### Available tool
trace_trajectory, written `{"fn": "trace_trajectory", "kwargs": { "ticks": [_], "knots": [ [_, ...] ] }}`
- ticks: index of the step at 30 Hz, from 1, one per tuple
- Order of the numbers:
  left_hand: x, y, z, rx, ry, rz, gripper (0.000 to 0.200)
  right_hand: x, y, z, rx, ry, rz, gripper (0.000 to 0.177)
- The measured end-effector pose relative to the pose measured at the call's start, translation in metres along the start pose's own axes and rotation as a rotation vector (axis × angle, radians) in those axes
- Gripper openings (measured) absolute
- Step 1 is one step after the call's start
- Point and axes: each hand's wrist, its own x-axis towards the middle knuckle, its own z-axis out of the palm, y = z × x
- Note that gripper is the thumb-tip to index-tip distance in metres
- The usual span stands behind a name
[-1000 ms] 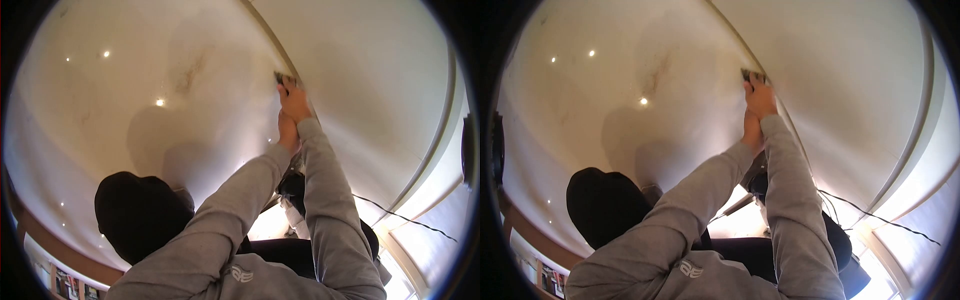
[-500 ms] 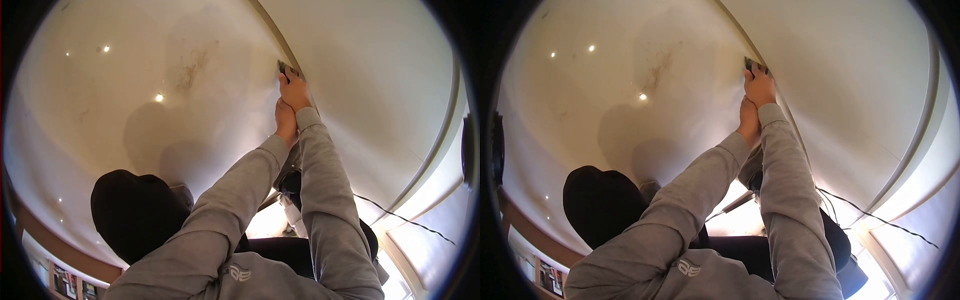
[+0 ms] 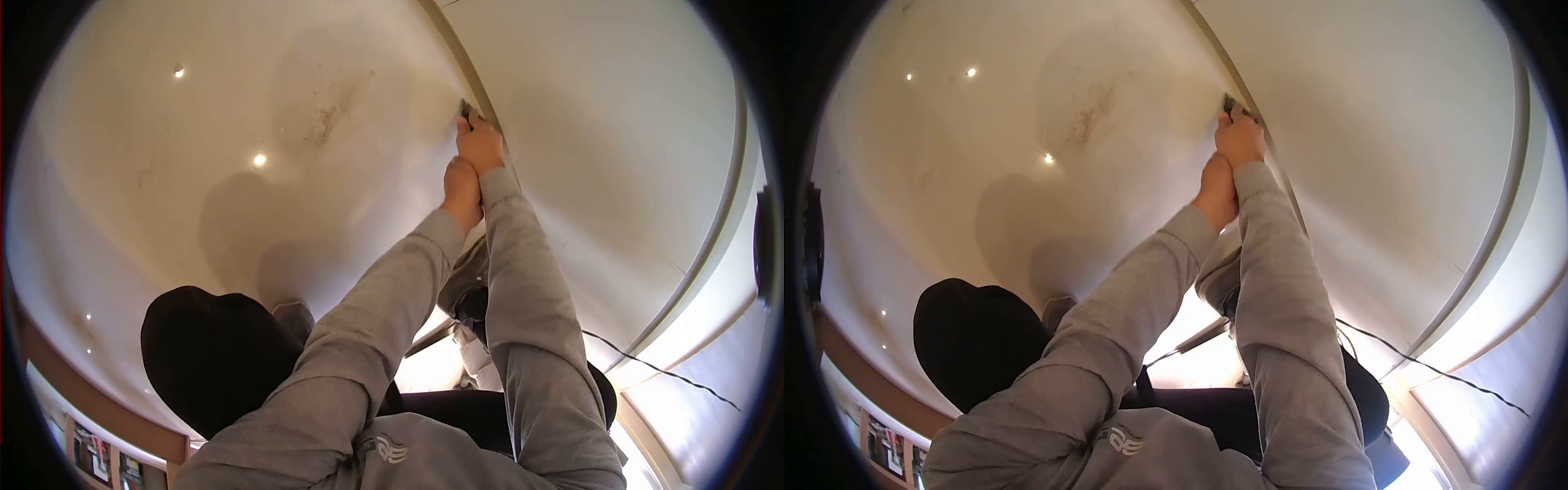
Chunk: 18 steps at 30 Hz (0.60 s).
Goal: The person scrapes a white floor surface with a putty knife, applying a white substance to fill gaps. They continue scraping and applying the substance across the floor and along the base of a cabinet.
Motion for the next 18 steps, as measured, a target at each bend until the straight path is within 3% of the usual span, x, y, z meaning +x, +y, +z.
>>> {"fn": "trace_trajectory", "kwargs": {
  "ticks": [1, 3, 5, 6, 7, 9, 11, 13, 15, 17, 18],
  "knots": [
    [-0.005, 0.007, 0.004, -0.003, -0.009, -0.110, 0.036, 0.002, -0.007, -0.010, 0.037, -0.183, 0.162, 0.051],
    [-0.015, -0.011, -0.002, -0.005, -0.017, -0.018, 0.034, -0.009, 0.001, -0.005, 0.059, -0.174, 0.139, 0.052],
    [-0.001, -0.007, 0.000, -0.021, -0.048, 0.099, 0.033, -0.010, 0.028, 0.036, -0.059, 0.213, -0.211, 0.042],
    [0.007, -0.006, -0.005, 0.026, -0.027, 0.099, 0.032, -0.006, 0.027, 0.043, -0.078, 0.282, -0.232, 0.043],
    [0.010, -0.007, -0.016, 0.082, 0.002, 0.085, 0.031, -0.001, 0.017, 0.034, -0.079, 0.269, -0.232, 0.043],
    [0.019, 0.008, -0.019, 0.094, -0.006, 0.025, 0.028, 0.015, -0.017, -0.002, -0.020, -0.136, 0.103, 0.046],
    [-0.002, 0.027, 0.006, 0.165, 0.057, -0.058, 0.025, 0.008, -0.011, 0.004, -0.016, -0.096, 0.125, 0.045],
    [-0.024, 0.031, 0.018, 0.149, 0.066, -0.021, 0.023, 0.006, 0.010, 0.033, -0.046, 0.243, -0.193, 0.039],
    [-0.033, 0.041, 0.024, 0.109, 0.113, 0.012, 0.021, 0.016, -0.007, 0.019, -0.059, 0.135, -0.125, 0.039],
    [-0.028, 0.061, 0.030, 0.175, 0.098, -0.092, 0.025, 0.015, -0.015, 0.013, -0.066, 0.019, -0.014, 0.040],
    [0.014, 0.055, -0.007, 0.281, -0.121, -0.161, 0.028, 0.017, -0.018, 0.010, -0.069, -0.005, 0.039, 0.041]
  ]
}}
